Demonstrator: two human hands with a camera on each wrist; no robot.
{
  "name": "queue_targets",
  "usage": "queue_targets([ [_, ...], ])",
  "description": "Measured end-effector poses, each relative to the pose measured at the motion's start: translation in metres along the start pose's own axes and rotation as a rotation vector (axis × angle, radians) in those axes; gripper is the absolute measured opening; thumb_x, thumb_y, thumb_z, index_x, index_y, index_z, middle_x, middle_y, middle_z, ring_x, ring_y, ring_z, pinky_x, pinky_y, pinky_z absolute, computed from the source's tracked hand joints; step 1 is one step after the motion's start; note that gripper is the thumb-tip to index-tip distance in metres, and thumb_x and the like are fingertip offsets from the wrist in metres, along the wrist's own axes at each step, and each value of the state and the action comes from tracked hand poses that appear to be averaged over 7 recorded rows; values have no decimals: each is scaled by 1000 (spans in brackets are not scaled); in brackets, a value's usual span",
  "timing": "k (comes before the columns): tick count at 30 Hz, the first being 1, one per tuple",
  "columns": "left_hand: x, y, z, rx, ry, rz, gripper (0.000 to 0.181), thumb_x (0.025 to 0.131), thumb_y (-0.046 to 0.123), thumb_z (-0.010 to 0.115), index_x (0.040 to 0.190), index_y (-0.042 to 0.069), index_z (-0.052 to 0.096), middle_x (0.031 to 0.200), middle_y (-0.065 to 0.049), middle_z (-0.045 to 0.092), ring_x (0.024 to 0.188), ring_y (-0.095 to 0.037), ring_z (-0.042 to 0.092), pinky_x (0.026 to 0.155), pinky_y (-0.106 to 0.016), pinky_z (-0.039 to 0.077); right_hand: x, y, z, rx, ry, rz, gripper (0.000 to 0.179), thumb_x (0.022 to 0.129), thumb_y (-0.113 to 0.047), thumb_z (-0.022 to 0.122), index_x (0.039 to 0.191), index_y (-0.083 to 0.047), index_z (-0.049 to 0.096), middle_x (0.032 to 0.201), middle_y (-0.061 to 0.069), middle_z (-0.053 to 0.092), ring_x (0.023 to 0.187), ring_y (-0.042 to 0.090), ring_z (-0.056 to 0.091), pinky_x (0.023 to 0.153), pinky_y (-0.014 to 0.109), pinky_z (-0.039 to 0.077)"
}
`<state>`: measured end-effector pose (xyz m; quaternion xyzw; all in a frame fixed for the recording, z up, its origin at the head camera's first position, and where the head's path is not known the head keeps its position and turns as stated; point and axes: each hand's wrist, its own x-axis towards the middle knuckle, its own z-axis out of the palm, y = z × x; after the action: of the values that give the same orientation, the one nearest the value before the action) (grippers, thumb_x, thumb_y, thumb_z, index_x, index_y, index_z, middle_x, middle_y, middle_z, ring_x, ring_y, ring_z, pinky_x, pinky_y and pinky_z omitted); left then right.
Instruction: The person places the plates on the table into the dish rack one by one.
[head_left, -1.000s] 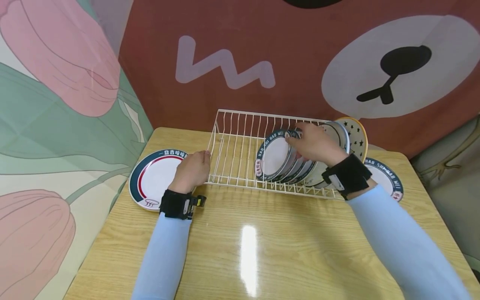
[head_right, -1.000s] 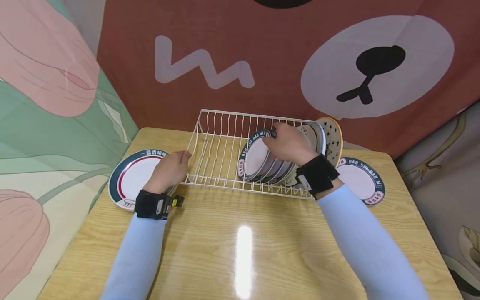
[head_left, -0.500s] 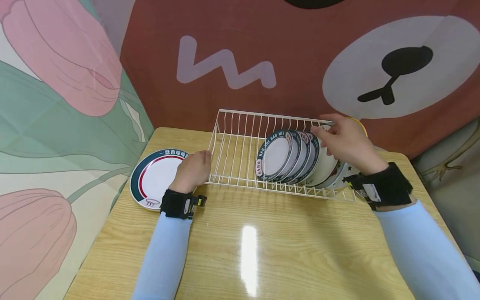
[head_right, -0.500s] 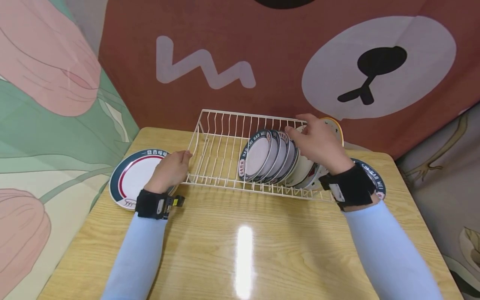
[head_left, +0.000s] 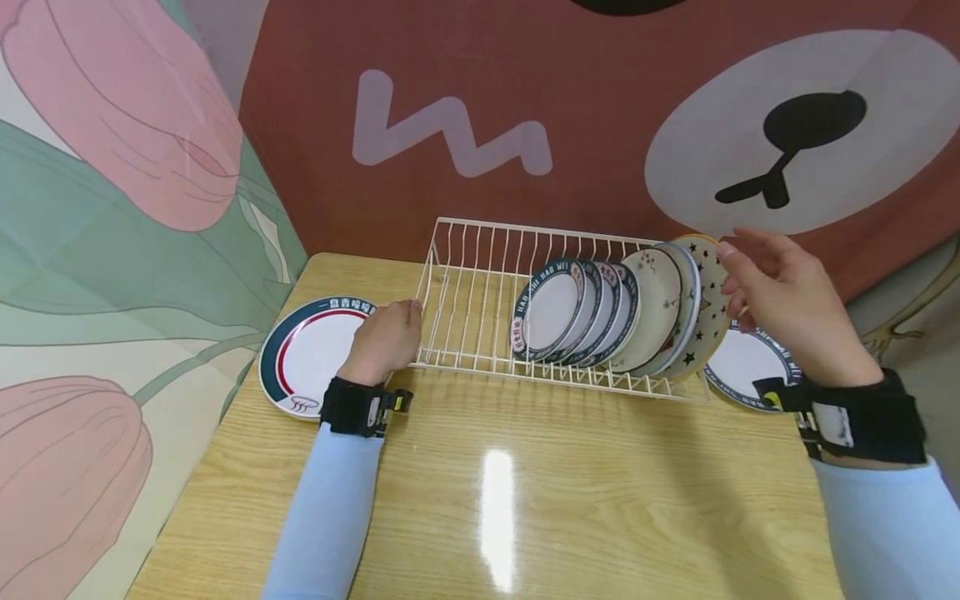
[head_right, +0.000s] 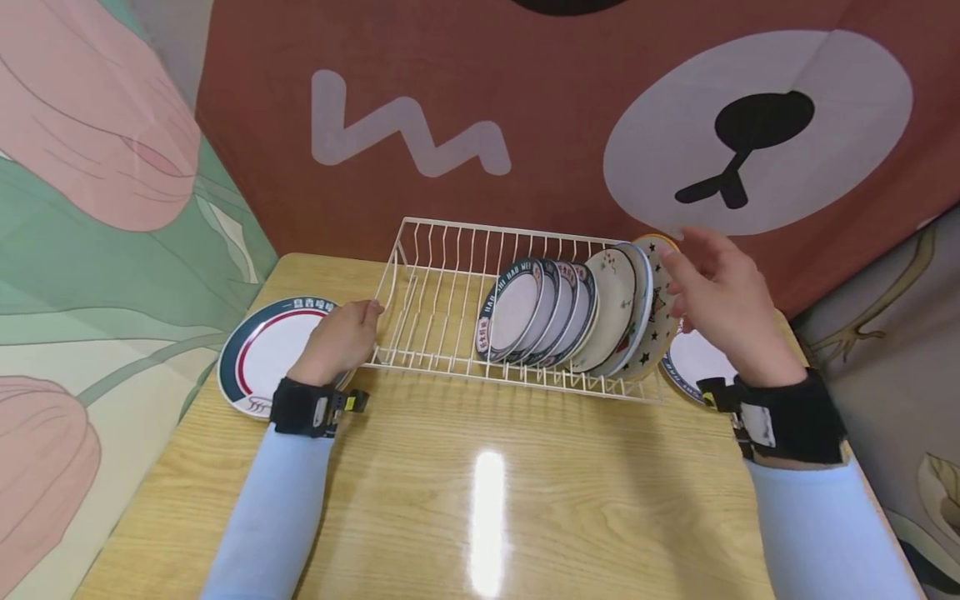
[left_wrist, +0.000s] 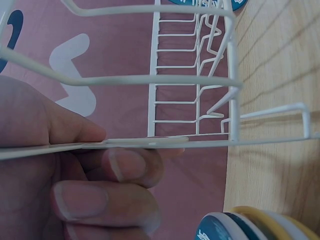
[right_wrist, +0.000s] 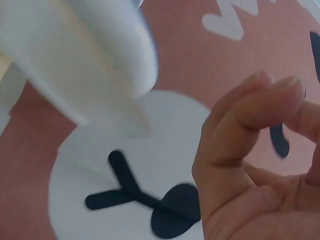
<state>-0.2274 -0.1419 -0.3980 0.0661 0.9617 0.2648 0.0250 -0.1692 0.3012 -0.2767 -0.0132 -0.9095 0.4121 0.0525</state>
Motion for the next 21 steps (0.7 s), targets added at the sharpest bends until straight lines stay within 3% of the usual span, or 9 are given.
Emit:
queue_targets([
  [10,-1,1,-1,-7,-9,-6,53,106,39,18,97,7,59,64,-10,47,54,-26,46,49,-36,37,-17,60,-19,207,177,170,70,97,-54,42,154,-25,14,95,5,47,65,12,56,50,22,51],
  [13,-1,1,-2,-5,-9,-10,53,106,39,18,98,6,60,64,-10,47,54,-26,47,49,-37,38,-22,84,-19,329,217,234,76,96,-55,44,155,-25,7,93,2,47,63,11,54,50,21,50],
  [17,-1,1,-1,-11,-19,-14,53,107,40,19,96,6,59,64,-10,47,53,-26,48,48,-36,39,-31,117,-18,572,266,303,81,94,-53,52,154,-26,4,86,-2,52,61,13,55,49,23,49],
  [21,-2,1,-1,-17,-22,-12,52,107,40,19,93,7,58,64,-10,48,53,-26,48,48,-36,39,-40,148,-15,724,290,401,86,92,-53,56,154,-28,2,90,0,52,63,16,56,49,26,51],
])
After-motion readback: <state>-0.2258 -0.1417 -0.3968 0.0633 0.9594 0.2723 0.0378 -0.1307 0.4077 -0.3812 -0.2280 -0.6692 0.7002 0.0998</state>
